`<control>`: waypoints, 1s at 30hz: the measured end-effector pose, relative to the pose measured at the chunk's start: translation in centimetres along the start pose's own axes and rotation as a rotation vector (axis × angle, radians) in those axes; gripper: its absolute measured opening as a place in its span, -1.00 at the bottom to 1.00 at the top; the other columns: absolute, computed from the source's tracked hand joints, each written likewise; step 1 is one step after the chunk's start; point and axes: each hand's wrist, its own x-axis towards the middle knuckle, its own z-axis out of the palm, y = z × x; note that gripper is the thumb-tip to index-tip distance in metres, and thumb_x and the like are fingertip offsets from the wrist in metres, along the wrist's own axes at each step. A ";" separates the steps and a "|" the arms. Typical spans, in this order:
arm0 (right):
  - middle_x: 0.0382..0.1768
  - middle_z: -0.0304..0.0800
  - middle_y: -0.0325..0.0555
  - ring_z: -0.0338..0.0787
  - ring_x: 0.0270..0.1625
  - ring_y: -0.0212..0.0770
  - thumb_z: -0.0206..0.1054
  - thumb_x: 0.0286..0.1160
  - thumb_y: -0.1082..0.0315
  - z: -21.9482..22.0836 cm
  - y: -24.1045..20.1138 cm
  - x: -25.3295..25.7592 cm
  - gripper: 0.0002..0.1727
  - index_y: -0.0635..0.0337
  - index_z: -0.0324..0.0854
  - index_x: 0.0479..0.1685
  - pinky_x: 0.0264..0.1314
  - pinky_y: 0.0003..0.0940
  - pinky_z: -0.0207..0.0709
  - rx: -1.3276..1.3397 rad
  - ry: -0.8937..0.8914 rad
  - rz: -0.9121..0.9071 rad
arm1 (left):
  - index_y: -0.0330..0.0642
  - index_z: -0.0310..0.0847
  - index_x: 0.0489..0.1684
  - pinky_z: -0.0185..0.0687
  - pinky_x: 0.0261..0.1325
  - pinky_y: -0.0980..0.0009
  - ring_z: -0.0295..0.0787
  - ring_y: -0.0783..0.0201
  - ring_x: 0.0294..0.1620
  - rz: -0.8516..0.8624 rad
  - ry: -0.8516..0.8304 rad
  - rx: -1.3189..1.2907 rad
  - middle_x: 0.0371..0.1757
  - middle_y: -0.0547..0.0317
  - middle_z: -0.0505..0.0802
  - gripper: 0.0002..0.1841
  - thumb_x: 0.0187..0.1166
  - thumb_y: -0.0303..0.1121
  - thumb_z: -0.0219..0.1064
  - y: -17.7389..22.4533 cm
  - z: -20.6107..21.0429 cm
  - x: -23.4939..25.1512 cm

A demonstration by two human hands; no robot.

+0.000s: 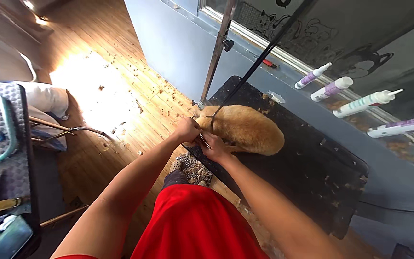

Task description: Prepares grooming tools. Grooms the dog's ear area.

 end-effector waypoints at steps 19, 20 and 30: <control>-0.29 0.93 -0.13 0.92 -0.17 -0.09 0.48 0.42 0.20 0.8 1.1 0.0 -0.80 0.01 0.87 -0.07 -0.09 0.17 0.74 0.035 0.051 0.111 | -0.12 0.82 -0.55 0.66 -0.18 -0.14 0.81 0.07 -0.32 -0.037 -0.074 0.046 -0.46 0.07 0.85 -0.81 0.44 -0.30 0.38 0.3 0.2 0.6; -0.28 0.92 -0.13 0.91 -0.15 -0.07 0.46 0.43 0.21 1.1 0.6 -0.1 -0.82 0.02 0.85 -0.09 -0.10 0.20 0.73 0.025 0.051 0.163 | -0.13 0.82 -0.53 0.67 -0.17 -0.13 0.81 0.06 -0.32 -0.049 -0.078 0.046 -0.45 0.06 0.85 -0.79 0.47 -0.29 0.37 0.3 0.1 0.7; -0.23 0.91 -0.04 0.92 -0.15 -0.05 0.40 0.52 0.20 0.6 1.6 -0.1 -0.79 0.14 0.85 -0.17 -0.10 -0.06 0.81 -0.257 0.025 -0.276 | -0.14 0.84 -0.47 0.66 -0.12 -0.19 0.82 0.01 -0.25 -0.066 -0.135 0.057 -0.39 0.01 0.86 -0.77 0.49 -0.21 0.41 0.7 -0.3 1.0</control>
